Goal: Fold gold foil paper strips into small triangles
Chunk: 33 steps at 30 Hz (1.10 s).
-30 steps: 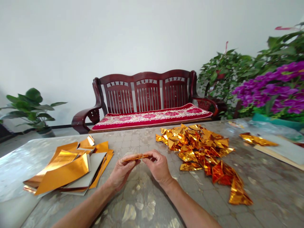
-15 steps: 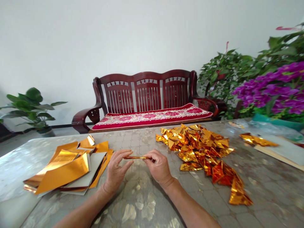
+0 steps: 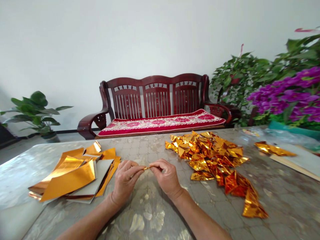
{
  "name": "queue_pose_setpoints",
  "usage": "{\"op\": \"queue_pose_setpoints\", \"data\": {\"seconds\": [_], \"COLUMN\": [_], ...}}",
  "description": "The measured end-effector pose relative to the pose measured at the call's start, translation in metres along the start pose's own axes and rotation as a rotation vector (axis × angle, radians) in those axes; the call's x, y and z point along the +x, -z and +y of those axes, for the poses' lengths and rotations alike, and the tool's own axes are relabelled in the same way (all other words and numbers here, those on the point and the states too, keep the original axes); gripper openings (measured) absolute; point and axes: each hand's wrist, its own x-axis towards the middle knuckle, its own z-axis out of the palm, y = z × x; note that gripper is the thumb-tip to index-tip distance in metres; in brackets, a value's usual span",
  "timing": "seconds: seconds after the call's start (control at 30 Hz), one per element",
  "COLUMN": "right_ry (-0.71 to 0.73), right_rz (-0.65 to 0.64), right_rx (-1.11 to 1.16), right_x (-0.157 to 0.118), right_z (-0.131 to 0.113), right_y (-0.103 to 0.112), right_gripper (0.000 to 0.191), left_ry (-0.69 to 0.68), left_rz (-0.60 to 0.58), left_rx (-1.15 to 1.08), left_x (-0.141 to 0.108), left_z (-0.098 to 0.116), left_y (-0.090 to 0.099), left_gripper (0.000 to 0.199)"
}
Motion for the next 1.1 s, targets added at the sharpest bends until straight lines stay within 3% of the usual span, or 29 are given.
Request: {"op": "queue_pose_setpoints", "data": {"seconds": [0.23, 0.5, 0.93, 1.1], "right_ry": [-0.029, -0.034, -0.043, -0.159], "right_rz": [-0.038, -0.053, -0.049, -0.040], "right_rx": [0.023, 0.038, 0.083, 0.148], "right_x": [0.002, 0.003, 0.002, 0.000], "right_z": [-0.005, -0.010, -0.003, 0.000], "right_y": [0.005, 0.005, 0.002, -0.001], "right_gripper": [0.015, 0.015, 0.011, 0.015], "left_ry": [0.136, 0.175, -0.037, -0.086], "left_rz": [-0.097, -0.126, -0.051, -0.031], "left_rx": [-0.363, -0.418, -0.203, -0.137], "left_x": [-0.002, -0.003, -0.010, -0.011], "left_z": [-0.003, 0.001, 0.001, 0.002], "left_y": [-0.012, -0.014, -0.010, -0.010], "left_gripper": [0.018, 0.014, 0.021, 0.016]}}
